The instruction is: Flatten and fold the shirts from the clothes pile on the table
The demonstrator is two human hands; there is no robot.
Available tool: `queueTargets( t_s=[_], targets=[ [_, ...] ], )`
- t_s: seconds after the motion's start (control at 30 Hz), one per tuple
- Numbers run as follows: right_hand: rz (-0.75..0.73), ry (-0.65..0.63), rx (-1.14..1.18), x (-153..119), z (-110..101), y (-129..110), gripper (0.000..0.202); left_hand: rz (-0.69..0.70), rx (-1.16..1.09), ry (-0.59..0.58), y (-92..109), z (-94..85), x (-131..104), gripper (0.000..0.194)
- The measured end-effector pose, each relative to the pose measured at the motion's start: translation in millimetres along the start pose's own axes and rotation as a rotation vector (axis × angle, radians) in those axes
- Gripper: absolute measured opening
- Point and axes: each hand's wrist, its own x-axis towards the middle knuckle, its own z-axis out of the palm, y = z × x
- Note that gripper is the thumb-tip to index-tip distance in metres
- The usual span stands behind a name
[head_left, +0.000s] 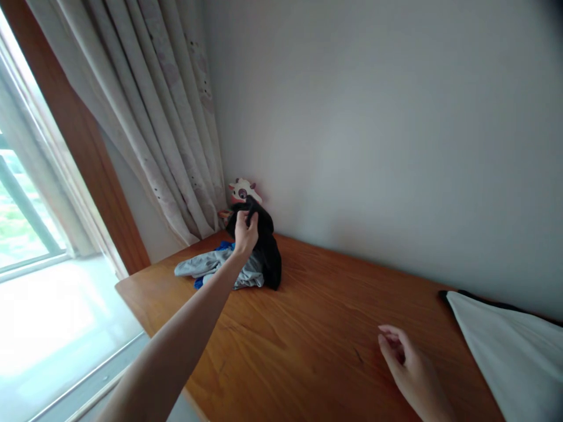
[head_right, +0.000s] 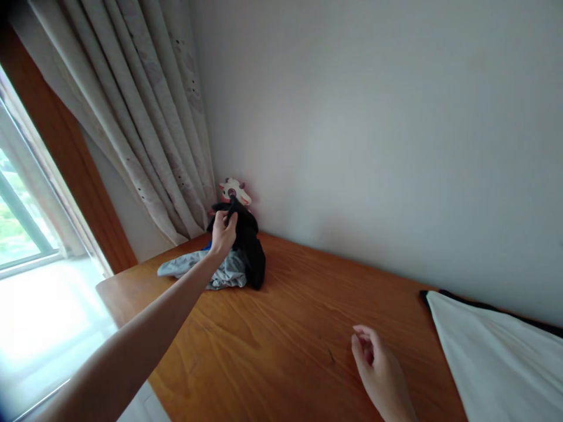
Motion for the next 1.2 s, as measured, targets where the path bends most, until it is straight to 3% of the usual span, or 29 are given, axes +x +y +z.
queueTargets(
  t_s=[0.07, 0.17, 0.2, 0.23, 0.3, 0.37, 0.47, 0.6, 0.73, 0.87, 0.97, 1.07, 1.13, 1.2],
  targets=[
    [0.004, 0.078, 0.072, -1.0, 0.2, -4.0, 0.059, 0.049, -0.058, -0.145, 36.7, 21.5, -31.6, 0.027],
    [0.032, 0.239, 0.252, 0.6, -2.5, -8.5, 0.076, 0.250, -0.215, -0.756, 76.9, 39.4, -102.0, 0.035],
    [0.055, 0.288, 0.305, 2.2, -4.6, -8.5, 0.079, 0.364, -0.195, -0.996, 81.7, 42.4, -127.9, 0.039],
    [0.087, 0.332, 0.338, 4.1, -7.2, -7.6, 0.080, 0.484, -0.163, -1.165, 81.3, 44.8, -153.1, 0.041],
    [0.144, 0.391, 0.327, 7.7, -13.0, -3.8, 0.078, 0.673, -0.096, -1.275, 67.1, 49.7, -197.6, 0.033],
    [0.153, 0.393, 0.232, 9.2, -17.1, 0.6, 0.075, 0.755, -0.020, -1.247, 43.2, 55.3, -229.6, 0.028],
    [0.014, 0.338, 0.028, 5.3, -15.3, 3.8, 0.067, 0.718, 0.093, -1.181, 12.8, 60.3, -250.2, 0.031],
    [-0.202, 0.313, -0.298, -2.8, -3.7, 3.9, 0.071, 0.562, 0.180, -1.006, -3.7, 57.5, -243.3, 0.041],
    [-0.184, 0.249, -0.358, -4.1, -2.9, 2.1, 0.063, 0.410, 0.229, -0.851, -12.0, 56.7, -234.3, 0.062],
    [-0.213, 0.130, -0.217, -6.5, -14.4, -11.1, 0.041, 0.406, 0.238, -0.922, -13.7, 57.9, -237.9, 0.067],
    [-0.315, 0.015, -0.140, -12.2, -20.9, -25.9, 0.029, 0.379, 0.156, -1.018, -11.8, 58.2, -242.2, 0.047],
    [-0.373, 0.020, -0.132, -16.9, -22.1, -35.9, 0.025, 0.204, -0.044, -1.017, -11.7, 60.7, -244.3, 0.028],
    [-0.377, 0.089, -0.136, -17.2, -21.2, -37.2, 0.027, 0.015, -0.193, -0.879, -11.3, 64.5, -244.8, 0.019],
    [-0.357, 0.188, -0.143, -15.0, -19.9, -34.2, 0.030, -0.190, -0.324, -0.664, -8.7, 69.0, -244.5, 0.013]
  ],
)
